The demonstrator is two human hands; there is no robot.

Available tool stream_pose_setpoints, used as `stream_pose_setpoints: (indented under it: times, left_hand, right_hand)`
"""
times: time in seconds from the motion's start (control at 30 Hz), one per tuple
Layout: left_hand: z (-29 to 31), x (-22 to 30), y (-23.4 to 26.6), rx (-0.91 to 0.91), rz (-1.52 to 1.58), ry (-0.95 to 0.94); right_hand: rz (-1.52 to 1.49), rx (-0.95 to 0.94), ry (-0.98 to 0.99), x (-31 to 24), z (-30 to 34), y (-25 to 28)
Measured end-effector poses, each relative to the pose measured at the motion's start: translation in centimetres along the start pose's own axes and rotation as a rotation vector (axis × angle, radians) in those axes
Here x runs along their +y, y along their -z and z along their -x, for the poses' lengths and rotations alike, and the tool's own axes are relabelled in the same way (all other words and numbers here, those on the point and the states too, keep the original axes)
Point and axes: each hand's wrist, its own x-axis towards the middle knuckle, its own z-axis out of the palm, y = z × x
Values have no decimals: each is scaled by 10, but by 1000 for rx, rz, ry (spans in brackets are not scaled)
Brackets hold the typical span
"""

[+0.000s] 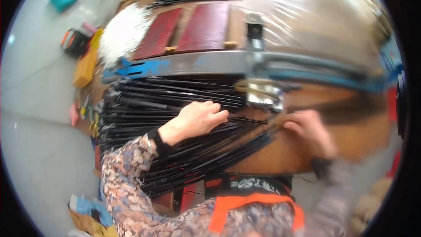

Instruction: Processing and organizing black metal rods using a manual sliding tool on a workbench.

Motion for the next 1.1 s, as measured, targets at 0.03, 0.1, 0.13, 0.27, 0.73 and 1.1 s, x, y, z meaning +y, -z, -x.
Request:
stream_pose_setpoints:
  times: [0.03,0.1,0.13,0.27,0.73,1.1]
  left_hand:
    - [-10,20,3,31,2,10]
    - [-22,41,0,132,19,18]
    - [-26,49,-1,133,25,14]
    - [-52,75,-10,115,46,-7]
    - [-124,106,29,13,-45,-283]
    - [-201,70,45,139,-97,-400]
  right_hand:
    - [-15,-91,11,3,6,4]
    - [-65,25,118,6,13,-3]
    - [-83,116,166,9,16,-8]
    - [-156,288,132,13,42,-15]
    - [350,749,376,25,69,29]
    - [610,1111,-170,111,111,88]
